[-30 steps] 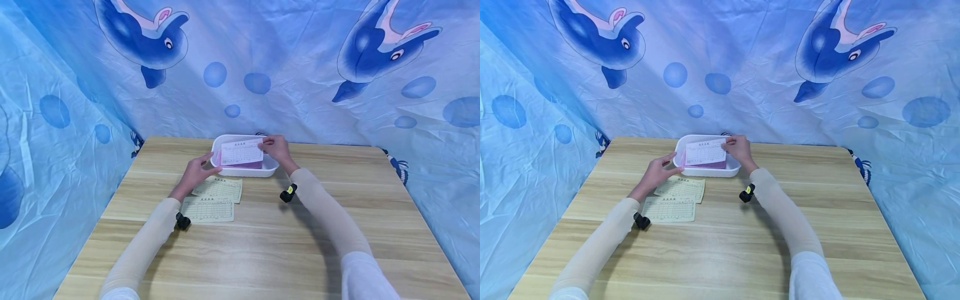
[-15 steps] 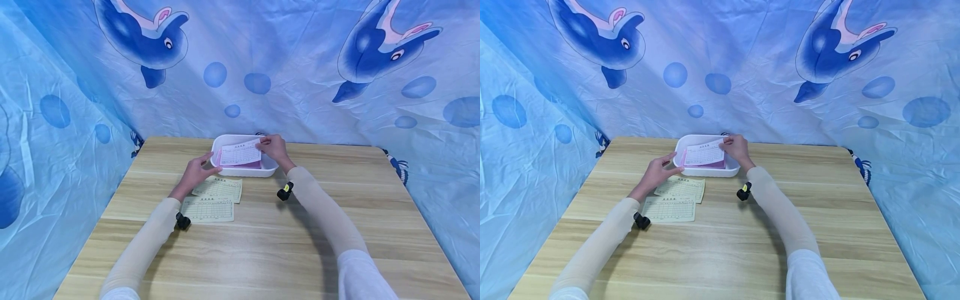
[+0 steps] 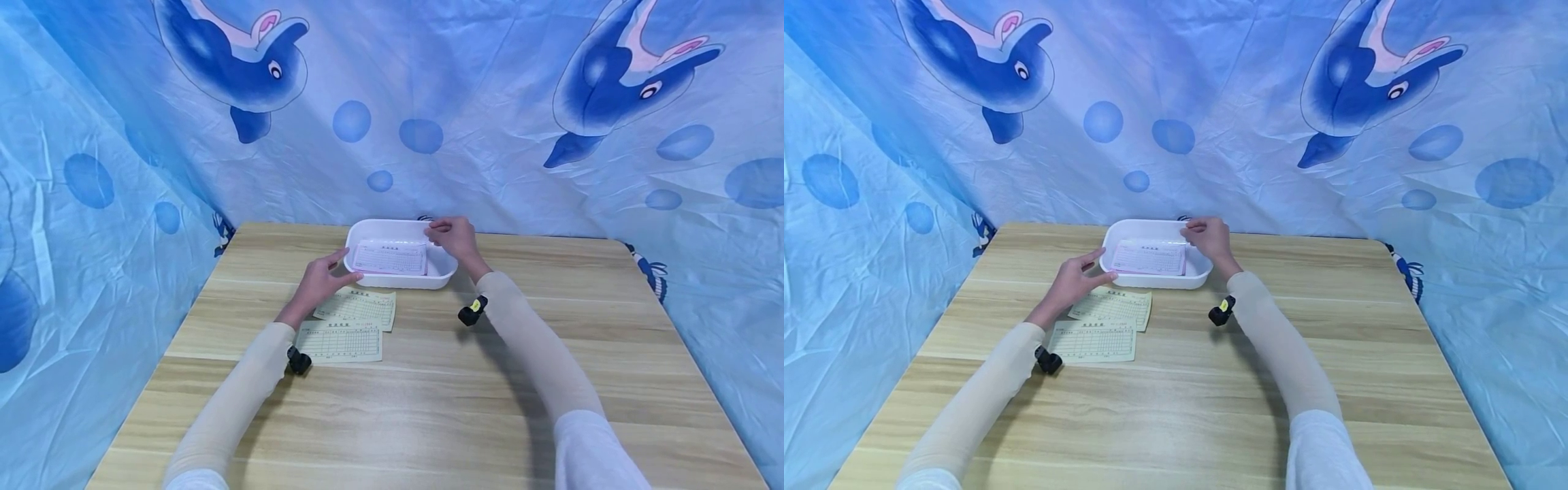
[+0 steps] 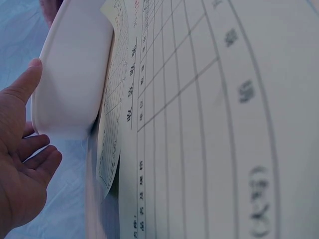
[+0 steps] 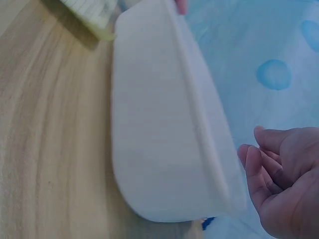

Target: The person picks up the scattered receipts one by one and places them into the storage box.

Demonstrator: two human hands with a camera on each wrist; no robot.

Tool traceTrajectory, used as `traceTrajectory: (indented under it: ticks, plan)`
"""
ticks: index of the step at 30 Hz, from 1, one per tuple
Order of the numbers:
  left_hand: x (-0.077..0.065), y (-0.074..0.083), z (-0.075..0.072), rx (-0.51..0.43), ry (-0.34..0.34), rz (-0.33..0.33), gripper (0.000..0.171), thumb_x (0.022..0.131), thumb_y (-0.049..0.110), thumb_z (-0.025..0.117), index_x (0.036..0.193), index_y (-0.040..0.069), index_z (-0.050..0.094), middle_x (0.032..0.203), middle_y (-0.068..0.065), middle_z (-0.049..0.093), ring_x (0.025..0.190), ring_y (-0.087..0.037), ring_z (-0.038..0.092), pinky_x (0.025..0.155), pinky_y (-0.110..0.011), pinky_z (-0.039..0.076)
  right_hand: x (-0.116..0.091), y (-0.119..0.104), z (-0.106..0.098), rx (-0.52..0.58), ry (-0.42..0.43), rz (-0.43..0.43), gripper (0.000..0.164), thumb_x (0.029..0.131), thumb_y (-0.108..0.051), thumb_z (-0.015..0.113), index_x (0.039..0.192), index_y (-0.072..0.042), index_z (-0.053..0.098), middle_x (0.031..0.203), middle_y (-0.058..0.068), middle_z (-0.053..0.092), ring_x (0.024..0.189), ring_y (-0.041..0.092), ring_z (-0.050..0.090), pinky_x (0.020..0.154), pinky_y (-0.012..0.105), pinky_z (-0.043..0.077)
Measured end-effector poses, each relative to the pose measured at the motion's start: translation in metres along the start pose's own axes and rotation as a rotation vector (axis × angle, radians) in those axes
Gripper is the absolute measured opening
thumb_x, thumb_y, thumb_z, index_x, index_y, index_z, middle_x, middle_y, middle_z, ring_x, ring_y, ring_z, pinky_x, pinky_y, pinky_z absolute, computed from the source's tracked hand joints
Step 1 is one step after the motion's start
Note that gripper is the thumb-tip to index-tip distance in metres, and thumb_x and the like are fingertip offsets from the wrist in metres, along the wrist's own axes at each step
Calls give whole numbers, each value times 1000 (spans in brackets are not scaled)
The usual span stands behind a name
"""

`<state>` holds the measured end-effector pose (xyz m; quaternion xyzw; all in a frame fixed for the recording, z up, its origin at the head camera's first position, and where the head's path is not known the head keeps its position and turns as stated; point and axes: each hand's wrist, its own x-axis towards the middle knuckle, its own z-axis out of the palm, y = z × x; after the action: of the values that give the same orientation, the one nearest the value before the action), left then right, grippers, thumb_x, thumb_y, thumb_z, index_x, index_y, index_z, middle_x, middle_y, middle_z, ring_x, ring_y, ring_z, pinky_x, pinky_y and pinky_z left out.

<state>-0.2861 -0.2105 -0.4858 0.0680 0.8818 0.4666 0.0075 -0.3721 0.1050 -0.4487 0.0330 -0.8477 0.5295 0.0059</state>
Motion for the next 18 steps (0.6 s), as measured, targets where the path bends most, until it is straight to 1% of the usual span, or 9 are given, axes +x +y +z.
traceTrajectory:
  ticks: [4, 9, 12, 15, 18]
  plan:
    - [1, -1, 0, -8, -1, -11, 90, 81, 54, 83, 153, 13, 48, 160, -9, 42, 141, -41, 46, 109, -53, 46, -6, -7, -10, 47, -1, -9, 27, 94, -20, 77, 113, -1, 75, 106, 17, 77, 95, 33, 75, 82, 39, 62]
    - [1, -2, 0, -8, 1, -10, 89, 81, 54, 83, 153, 13, 48, 160, -9, 42, 141, -41, 46, 109, -52, 46, -19, -15, -19, 124, -23, -68, 31, 94, -22, 77, 116, -2, 74, 108, 15, 76, 93, 27, 74, 86, 46, 60]
    - [1, -2, 0, -9, 0, -8, 89, 82, 53, 83, 153, 13, 48, 160, -10, 42, 141, -41, 45, 109, -52, 46, -31, -22, -22, 136, -34, -124, 31, 93, -23, 78, 116, -2, 75, 106, 14, 77, 89, 23, 74, 81, 40, 62]
    - [1, -1, 1, -9, 1, -11, 89, 81, 53, 83, 153, 13, 48, 160, -10, 42, 141, -40, 45, 106, -51, 48, -45, -28, -23, 130, -66, -174, 33, 93, -23, 78, 117, -1, 74, 106, 14, 77, 87, 20, 74, 76, 35, 62]
    - [1, 0, 1, -10, 3, -10, 89, 81, 53, 83, 153, 13, 48, 159, -10, 43, 141, -40, 46, 106, -51, 48, -59, -33, -18, 123, -110, -209, 32, 93, -24, 78, 117, -4, 74, 106, 12, 77, 89, 18, 74, 78, 36, 61]
